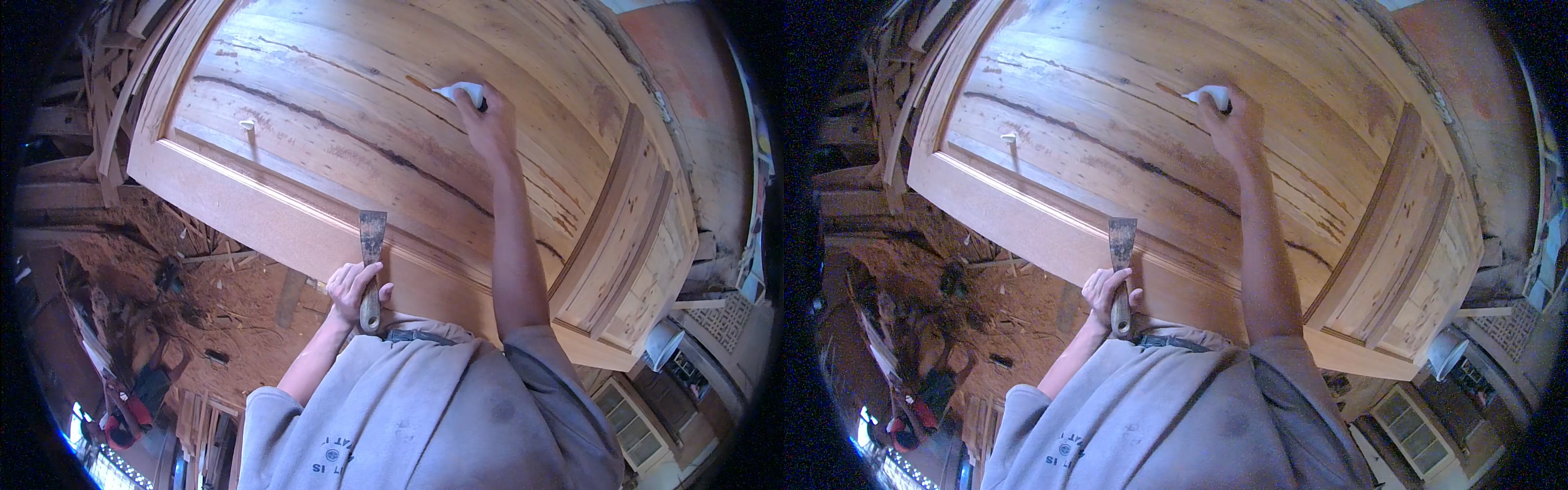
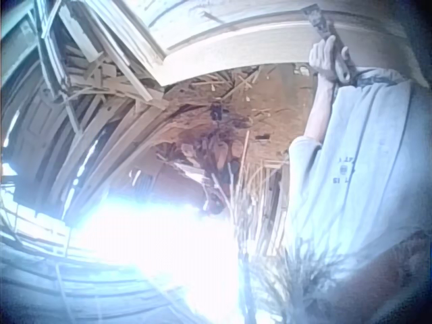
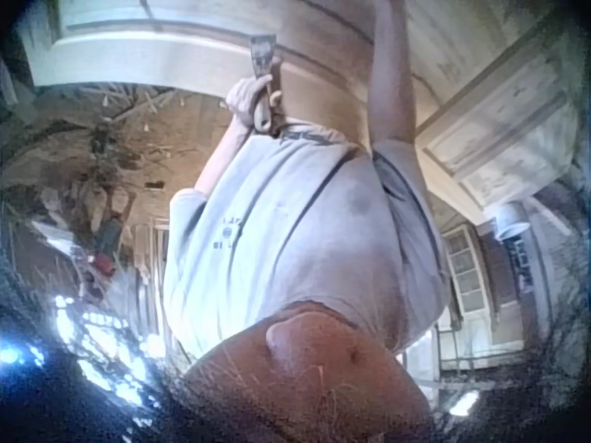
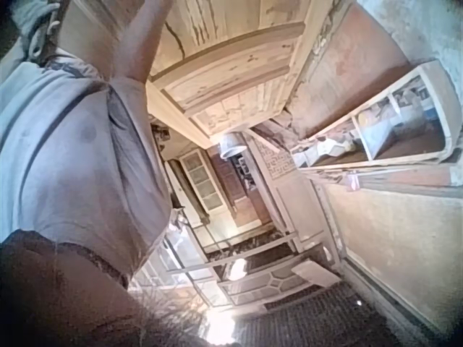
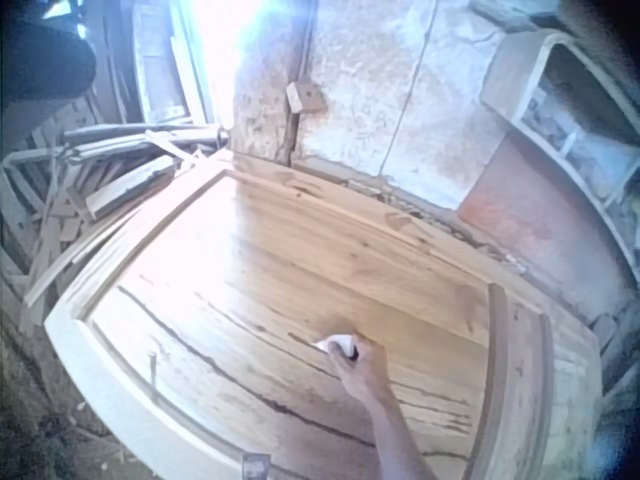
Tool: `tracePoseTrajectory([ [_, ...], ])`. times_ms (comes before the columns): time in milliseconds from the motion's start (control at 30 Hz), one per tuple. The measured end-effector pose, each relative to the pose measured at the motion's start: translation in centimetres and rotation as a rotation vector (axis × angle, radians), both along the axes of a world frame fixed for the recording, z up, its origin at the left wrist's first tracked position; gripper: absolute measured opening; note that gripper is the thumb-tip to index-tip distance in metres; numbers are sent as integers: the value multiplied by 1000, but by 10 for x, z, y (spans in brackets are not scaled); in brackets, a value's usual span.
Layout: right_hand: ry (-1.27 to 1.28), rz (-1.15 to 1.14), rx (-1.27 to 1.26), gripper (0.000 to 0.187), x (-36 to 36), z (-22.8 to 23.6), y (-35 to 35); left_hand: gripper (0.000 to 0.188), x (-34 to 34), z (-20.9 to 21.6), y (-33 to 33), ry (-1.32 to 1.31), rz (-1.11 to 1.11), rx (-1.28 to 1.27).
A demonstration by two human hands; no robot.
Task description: The person applies wood filler from a tube into cracks on a large wooden panel and then uses a putty knife to spread and smooth the filler across the surface.
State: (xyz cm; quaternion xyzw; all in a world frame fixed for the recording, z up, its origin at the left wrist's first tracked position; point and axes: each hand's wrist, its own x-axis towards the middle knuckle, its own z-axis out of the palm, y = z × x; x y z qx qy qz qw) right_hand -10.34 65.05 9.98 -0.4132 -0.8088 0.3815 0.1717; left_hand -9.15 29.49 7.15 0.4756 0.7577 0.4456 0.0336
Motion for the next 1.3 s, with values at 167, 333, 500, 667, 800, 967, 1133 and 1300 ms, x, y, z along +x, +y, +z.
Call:
tracePoseTrajectory([
  [167, -1, -24, -2, 26, 19, 6, 3, 37, 0, 1, 1, 3, 2, -2],
  [333, -88, -18, 82, 26, 34, 8, 11, 37, -1, 2, 3, -2, 0, 12],
  [500, -84, -40, 72, 29, 45, 5, 14, 36, 0, 3, 3, -15, -5, 3],
  [667, -101, -60, 23, 29, 52, 16, 8, 35, 0, 4, 0, -10, 11, -9],
  [800, -54, -84, 77, 28, 69, 11, 10, 36, 3, 3, -1, -4, 18, -6],
  [967, 285, -364, -272, 22, 130, 8, 9, 35, 5, 7, 6, -11, 44, 19],
  [1133, 601, -580, -552, 21, 182, 17, -21, 33, 4, 17, 8, -38, 33, 17],
  [1300, 785, -709, -724, 26, 186, 24, -63, 36, -21, 35, -20, -287, -40, -18],
])
